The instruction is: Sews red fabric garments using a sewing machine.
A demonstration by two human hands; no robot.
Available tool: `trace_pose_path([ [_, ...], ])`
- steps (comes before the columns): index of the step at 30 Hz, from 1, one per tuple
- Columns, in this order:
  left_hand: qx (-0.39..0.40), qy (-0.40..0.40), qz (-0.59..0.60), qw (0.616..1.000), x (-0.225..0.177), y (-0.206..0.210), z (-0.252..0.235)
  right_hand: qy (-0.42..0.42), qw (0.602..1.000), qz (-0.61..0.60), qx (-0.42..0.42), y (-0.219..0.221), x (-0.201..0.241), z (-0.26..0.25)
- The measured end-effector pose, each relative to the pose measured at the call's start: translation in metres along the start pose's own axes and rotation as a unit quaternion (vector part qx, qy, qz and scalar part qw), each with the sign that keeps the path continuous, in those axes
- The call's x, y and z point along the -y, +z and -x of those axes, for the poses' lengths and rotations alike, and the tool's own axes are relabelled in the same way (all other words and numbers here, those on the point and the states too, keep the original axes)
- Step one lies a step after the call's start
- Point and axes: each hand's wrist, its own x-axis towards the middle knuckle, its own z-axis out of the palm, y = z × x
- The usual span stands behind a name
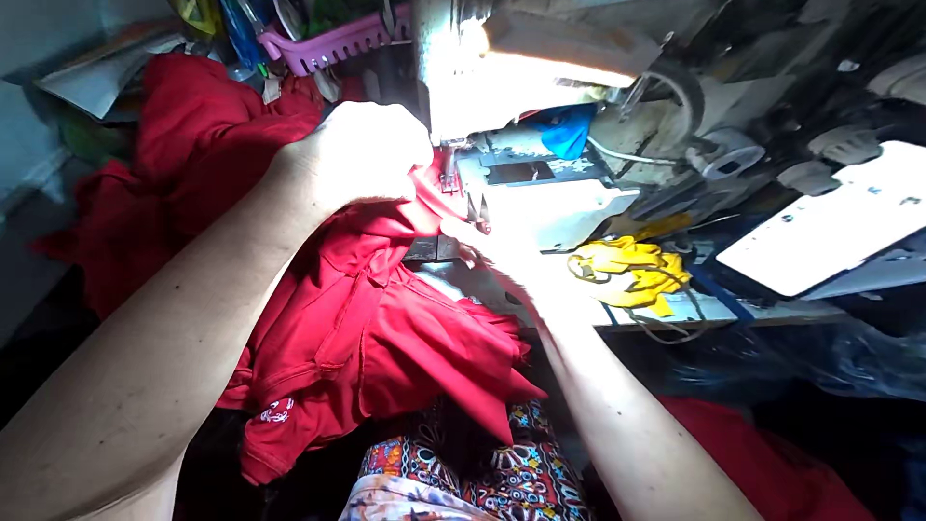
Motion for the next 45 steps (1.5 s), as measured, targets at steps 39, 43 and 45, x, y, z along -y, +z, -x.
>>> trace_pose_path([
  [39,-0.045,-0.083,0.254,0.963,0.013,0.061,-0.018,-0.045,0.997,0.04,-0.042,0.01,-0.009,0.013],
  [43,-0.053,-0.124,0.227,0.964,-0.001,0.09,-0.042,0.002,0.993,0.11,-0.045,0.016,0.007,0.03],
  [45,-0.087,-0.138,0.214,0.963,-0.008,0.093,-0.05,-0.006,0.988,0.148,-0.044,0.021,0.012,0.032],
])
